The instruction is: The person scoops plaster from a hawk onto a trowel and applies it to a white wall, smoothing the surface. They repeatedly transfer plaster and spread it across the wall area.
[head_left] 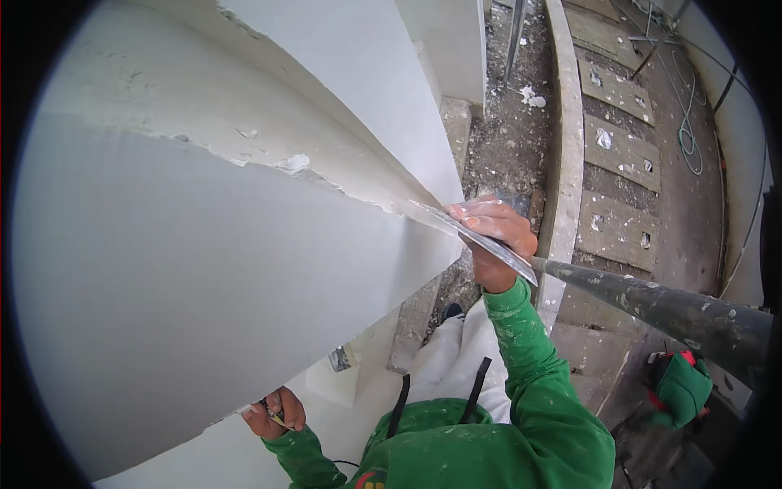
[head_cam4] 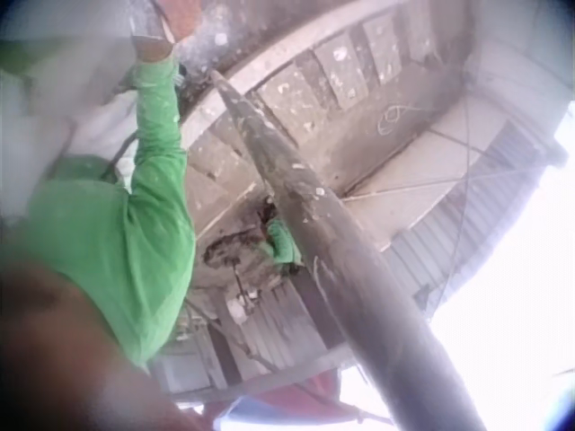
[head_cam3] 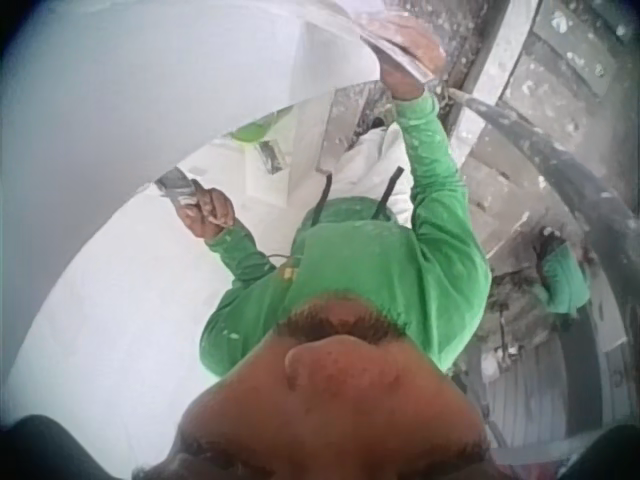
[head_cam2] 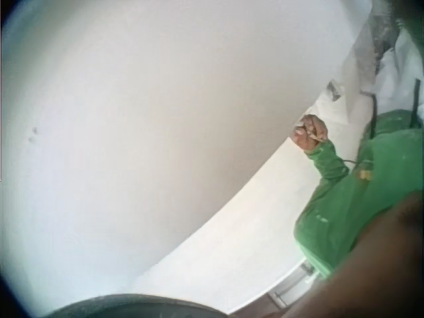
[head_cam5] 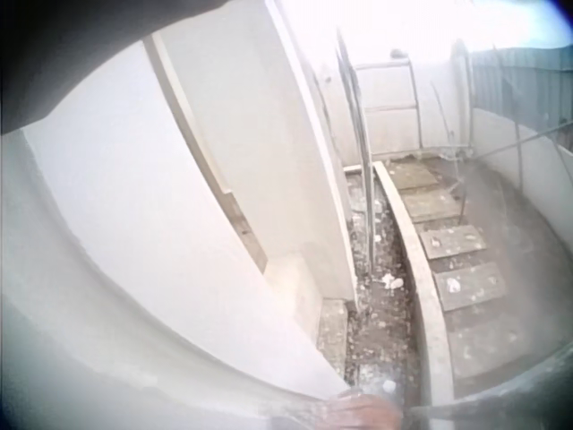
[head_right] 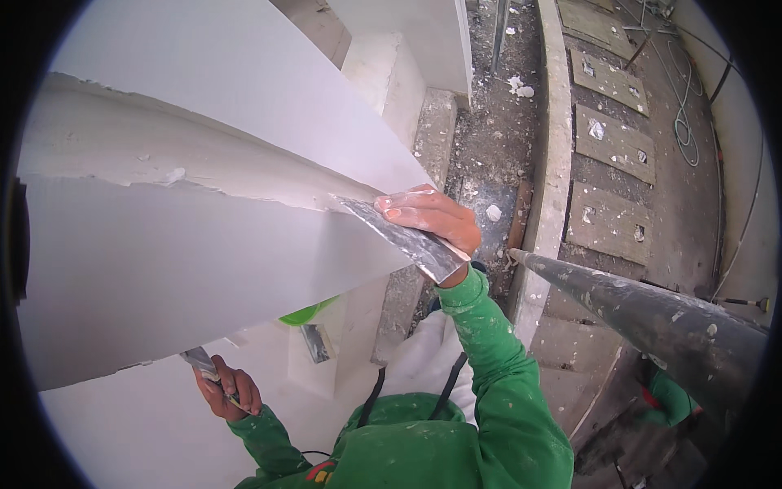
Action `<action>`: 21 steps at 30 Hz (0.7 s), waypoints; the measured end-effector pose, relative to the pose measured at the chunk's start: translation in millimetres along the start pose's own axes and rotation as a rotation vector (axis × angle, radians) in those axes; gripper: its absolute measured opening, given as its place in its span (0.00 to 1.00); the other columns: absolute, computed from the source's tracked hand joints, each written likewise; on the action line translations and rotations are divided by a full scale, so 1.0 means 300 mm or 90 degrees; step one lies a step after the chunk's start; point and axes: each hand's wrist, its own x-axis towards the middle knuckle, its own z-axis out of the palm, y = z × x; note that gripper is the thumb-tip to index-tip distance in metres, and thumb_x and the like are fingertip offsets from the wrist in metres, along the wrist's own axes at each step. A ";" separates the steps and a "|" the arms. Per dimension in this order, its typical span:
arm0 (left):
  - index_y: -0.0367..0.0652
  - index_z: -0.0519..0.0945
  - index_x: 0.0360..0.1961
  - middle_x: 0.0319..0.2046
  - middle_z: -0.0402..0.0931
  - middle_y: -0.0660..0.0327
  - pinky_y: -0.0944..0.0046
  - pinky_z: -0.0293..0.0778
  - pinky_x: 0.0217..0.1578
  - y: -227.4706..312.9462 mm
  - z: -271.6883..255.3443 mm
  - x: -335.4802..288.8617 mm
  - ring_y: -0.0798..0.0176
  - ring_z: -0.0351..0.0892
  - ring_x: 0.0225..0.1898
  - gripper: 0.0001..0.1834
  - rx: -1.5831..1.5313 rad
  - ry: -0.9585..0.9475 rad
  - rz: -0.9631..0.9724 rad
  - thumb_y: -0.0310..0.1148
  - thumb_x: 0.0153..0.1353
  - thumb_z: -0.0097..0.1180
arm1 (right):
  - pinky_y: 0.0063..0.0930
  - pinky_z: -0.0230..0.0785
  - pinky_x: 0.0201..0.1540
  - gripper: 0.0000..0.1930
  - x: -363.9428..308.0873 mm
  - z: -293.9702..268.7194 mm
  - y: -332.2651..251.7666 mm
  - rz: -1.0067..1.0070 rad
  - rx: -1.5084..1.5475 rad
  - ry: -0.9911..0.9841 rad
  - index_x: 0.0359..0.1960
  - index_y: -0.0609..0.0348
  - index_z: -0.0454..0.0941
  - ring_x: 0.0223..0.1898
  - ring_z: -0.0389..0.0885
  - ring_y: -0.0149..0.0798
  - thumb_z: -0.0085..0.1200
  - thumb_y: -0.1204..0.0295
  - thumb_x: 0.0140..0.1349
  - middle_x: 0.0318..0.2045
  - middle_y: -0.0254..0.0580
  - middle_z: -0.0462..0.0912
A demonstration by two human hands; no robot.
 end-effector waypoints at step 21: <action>0.31 0.44 0.62 0.27 0.60 0.56 0.67 0.69 0.01 0.033 0.008 -0.003 0.69 0.58 0.07 0.26 -0.038 -0.030 0.029 0.32 0.70 0.36 | 0.26 0.69 0.22 0.15 -0.005 -0.116 -0.133 0.003 -0.251 -0.092 0.34 0.63 0.83 0.20 0.78 0.38 0.66 0.83 0.39 0.21 0.41 0.80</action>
